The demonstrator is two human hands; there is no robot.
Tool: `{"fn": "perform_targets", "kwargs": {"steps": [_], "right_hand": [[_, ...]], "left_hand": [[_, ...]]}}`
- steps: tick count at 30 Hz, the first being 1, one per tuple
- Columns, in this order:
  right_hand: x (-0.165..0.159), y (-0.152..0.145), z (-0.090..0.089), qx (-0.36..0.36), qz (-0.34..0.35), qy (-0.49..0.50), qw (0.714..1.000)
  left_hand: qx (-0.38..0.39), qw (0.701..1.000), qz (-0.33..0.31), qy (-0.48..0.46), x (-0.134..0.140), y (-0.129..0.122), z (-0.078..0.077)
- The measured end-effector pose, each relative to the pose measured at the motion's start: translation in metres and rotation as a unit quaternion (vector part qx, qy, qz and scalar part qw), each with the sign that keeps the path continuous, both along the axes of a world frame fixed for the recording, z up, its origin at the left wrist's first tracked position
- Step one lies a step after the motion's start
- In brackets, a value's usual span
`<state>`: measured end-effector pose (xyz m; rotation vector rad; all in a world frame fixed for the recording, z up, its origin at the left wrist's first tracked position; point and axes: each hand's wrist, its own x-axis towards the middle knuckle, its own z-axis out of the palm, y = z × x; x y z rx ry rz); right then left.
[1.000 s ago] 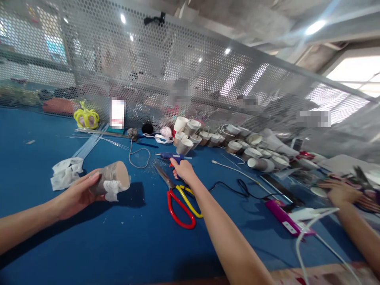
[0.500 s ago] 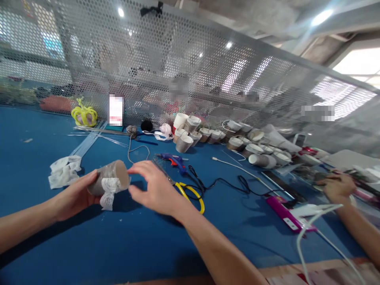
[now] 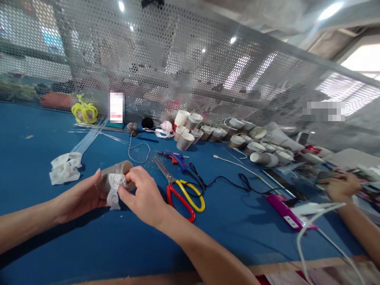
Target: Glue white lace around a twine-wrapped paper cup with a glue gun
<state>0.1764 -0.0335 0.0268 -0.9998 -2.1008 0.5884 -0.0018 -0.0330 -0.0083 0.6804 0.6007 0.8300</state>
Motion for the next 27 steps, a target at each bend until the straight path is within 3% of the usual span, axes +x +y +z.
{"fn": "perform_targets", "kwargs": {"steps": [5,11,17,27], "right_hand": [[0.001,0.002,-0.004,0.032,-0.039,0.003,0.999],[0.006,0.008,-0.009,0.111,-0.072,-0.042,0.990],[0.009,0.005,-0.008,0.066,-0.084,-0.020,0.994],[0.014,0.004,-0.001,-0.035,-0.126,0.028,0.991]], "left_hand": [[0.010,1.000,0.013,-0.008,0.002,-0.006,0.002],[0.029,0.990,0.059,0.124,0.002,-0.012,0.008],[0.184,0.948,0.092,0.241,0.001,-0.007,-0.002],[0.305,0.902,0.121,0.281,0.002,-0.005,-0.009]]}}
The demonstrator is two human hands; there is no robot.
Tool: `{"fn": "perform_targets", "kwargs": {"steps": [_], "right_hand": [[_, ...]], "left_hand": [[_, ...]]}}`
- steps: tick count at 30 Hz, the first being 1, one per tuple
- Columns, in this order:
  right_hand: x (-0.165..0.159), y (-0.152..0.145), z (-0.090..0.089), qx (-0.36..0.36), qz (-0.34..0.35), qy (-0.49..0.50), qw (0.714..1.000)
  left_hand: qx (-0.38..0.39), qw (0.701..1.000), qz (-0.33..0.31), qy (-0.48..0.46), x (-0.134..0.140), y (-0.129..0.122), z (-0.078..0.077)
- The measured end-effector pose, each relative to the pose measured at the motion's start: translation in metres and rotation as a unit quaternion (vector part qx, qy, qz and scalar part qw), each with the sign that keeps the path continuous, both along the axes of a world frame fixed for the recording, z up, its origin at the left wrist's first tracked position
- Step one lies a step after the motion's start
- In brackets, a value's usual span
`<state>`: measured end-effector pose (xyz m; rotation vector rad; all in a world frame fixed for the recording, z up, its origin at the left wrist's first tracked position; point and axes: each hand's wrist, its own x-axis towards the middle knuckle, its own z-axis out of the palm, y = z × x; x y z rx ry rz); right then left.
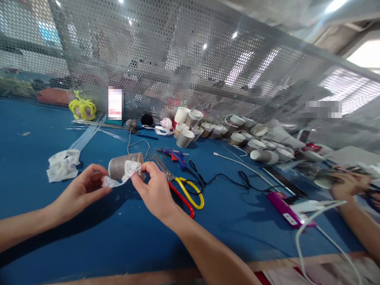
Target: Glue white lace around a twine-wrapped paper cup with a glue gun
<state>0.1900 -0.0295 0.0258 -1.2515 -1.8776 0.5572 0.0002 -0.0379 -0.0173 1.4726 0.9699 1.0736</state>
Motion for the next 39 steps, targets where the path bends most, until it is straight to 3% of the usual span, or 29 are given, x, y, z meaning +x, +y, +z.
{"fn": "perform_targets", "kwargs": {"steps": [3,8,10,12,15,17,19,21,26,31,33,35,37,39], "right_hand": [[0.001,0.001,-0.002,0.019,-0.007,-0.017,1.000],[0.002,0.003,-0.006,0.032,0.000,-0.043,0.999],[0.002,0.003,-0.005,0.025,0.001,-0.036,0.999],[0.001,0.001,-0.003,-0.002,0.005,-0.013,1.000],[-0.001,0.000,0.000,-0.106,0.035,0.080,0.991],[-0.003,-0.001,0.001,-0.189,0.052,0.169,0.966],[-0.006,-0.003,0.001,-0.244,0.058,0.240,0.938],[-0.008,-0.006,0.001,-0.262,0.064,0.267,0.925],[-0.011,-0.012,0.000,-0.238,0.080,0.248,0.936],[-0.012,-0.011,-0.001,-0.219,0.096,0.203,0.950],[-0.011,-0.011,0.000,-0.194,0.098,0.155,0.964],[-0.010,-0.012,0.001,-0.163,0.101,0.101,0.976],[-0.008,-0.013,0.001,-0.136,0.114,0.060,0.982],[-0.007,-0.013,0.000,-0.113,0.137,0.033,0.984]], "left_hand": [[0.026,0.999,0.003,0.023,-0.002,-0.001,0.004],[0.060,0.988,-0.061,0.130,-0.006,-0.001,0.011],[0.116,0.976,-0.058,0.177,-0.007,-0.001,0.010],[0.239,0.939,-0.038,0.245,-0.007,0.000,0.008],[0.462,0.822,0.023,0.331,-0.007,0.001,0.004],[0.547,0.756,0.061,0.354,-0.006,0.002,0.003],[0.580,0.727,0.075,0.359,-0.005,0.003,0.005],[0.592,0.719,0.071,0.357,-0.004,0.003,0.007],[0.598,0.725,0.067,0.336,-0.002,0.001,0.009],[0.607,0.740,0.022,0.290,-0.003,-0.002,0.013],[0.581,0.772,-0.008,0.258,-0.004,-0.005,0.017],[0.521,0.828,-0.040,0.204,-0.004,-0.007,0.022],[0.435,0.890,-0.055,0.127,-0.006,-0.008,0.028],[0.331,0.942,-0.029,0.043,-0.007,-0.007,0.032]]}}
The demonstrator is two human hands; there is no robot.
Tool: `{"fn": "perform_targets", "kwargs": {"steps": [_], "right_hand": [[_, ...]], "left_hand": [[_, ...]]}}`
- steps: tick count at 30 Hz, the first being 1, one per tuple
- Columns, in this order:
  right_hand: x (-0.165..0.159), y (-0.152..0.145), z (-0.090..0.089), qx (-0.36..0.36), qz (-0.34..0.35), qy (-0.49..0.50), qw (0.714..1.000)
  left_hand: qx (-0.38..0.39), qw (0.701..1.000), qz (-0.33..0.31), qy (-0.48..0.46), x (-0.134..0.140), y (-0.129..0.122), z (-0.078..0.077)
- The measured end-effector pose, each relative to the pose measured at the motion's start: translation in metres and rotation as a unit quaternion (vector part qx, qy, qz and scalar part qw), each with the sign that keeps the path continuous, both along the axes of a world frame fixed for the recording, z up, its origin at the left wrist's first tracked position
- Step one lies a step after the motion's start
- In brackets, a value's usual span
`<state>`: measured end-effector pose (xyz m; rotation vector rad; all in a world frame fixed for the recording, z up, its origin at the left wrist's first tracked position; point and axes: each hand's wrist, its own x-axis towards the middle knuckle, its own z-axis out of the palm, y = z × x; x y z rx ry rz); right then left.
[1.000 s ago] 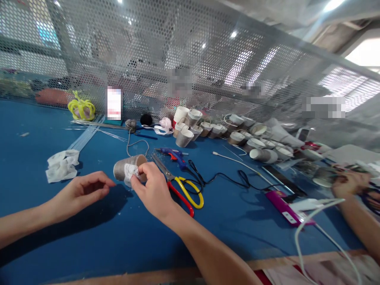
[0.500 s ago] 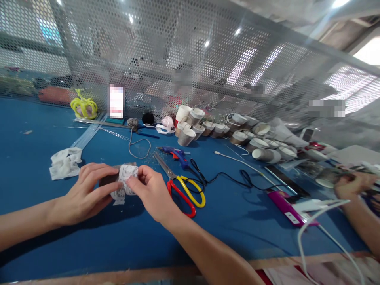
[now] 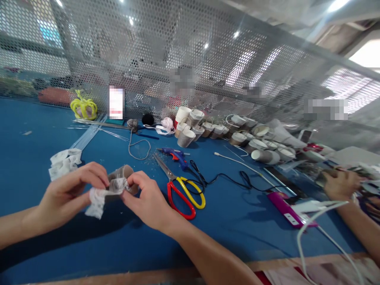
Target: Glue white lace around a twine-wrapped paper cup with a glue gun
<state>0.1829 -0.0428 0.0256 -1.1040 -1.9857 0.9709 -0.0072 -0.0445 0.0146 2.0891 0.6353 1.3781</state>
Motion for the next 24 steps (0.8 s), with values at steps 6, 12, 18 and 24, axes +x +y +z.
{"fn": "perform_targets", "kwargs": {"steps": [6,12,18,24], "right_hand": [[0.001,-0.002,-0.001,0.054,0.073,-0.007,0.996],[0.000,-0.005,0.002,0.066,0.113,-0.013,0.991],[-0.001,-0.006,0.002,0.085,0.143,-0.022,0.986],[0.000,-0.006,0.001,0.110,0.155,-0.024,0.981]], "left_hand": [[-0.286,0.936,0.089,-0.185,-0.005,0.012,0.004],[-0.357,0.899,0.083,-0.241,-0.003,0.016,0.002],[-0.412,0.873,0.052,-0.257,-0.002,0.016,-0.003],[-0.432,0.866,0.043,-0.247,0.000,0.016,-0.007]]}}
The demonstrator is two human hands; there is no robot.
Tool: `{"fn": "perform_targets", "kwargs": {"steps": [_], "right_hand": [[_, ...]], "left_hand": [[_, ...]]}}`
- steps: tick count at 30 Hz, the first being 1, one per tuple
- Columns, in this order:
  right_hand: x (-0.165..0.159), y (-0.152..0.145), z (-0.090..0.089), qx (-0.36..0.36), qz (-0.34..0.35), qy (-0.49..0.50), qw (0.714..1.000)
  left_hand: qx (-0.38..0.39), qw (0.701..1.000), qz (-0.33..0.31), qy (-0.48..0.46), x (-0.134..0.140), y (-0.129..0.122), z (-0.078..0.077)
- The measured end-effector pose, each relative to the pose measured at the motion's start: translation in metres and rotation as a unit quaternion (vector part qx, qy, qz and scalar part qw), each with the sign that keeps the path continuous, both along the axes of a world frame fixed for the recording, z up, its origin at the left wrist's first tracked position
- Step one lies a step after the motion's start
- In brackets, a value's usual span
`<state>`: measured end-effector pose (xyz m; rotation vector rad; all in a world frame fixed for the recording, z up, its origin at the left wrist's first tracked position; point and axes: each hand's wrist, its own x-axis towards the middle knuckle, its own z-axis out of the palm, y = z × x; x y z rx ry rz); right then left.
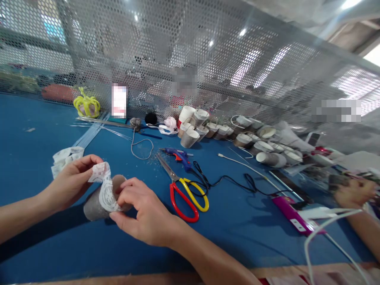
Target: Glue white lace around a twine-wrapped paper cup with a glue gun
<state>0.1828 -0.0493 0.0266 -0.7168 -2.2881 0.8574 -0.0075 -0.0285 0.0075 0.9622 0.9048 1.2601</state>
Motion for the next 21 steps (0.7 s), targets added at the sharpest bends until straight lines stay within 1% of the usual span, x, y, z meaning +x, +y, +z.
{"fn": "perform_targets", "kwargs": {"steps": [5,13,21], "right_hand": [[-0.0002,-0.0008,-0.0012,0.014,0.013,-0.001,1.000],[-0.0012,-0.0024,0.0004,0.023,0.018,-0.008,1.000],[-0.0011,-0.0025,0.0012,0.022,0.025,-0.007,0.999]], "left_hand": [[-0.017,1.000,-0.013,0.021,0.0016,-0.0011,-0.0006],[-0.056,0.998,-0.034,0.020,0.0044,-0.0021,-0.0010],[-0.125,0.988,-0.094,-0.008,0.0062,-0.0040,-0.0014]]}}
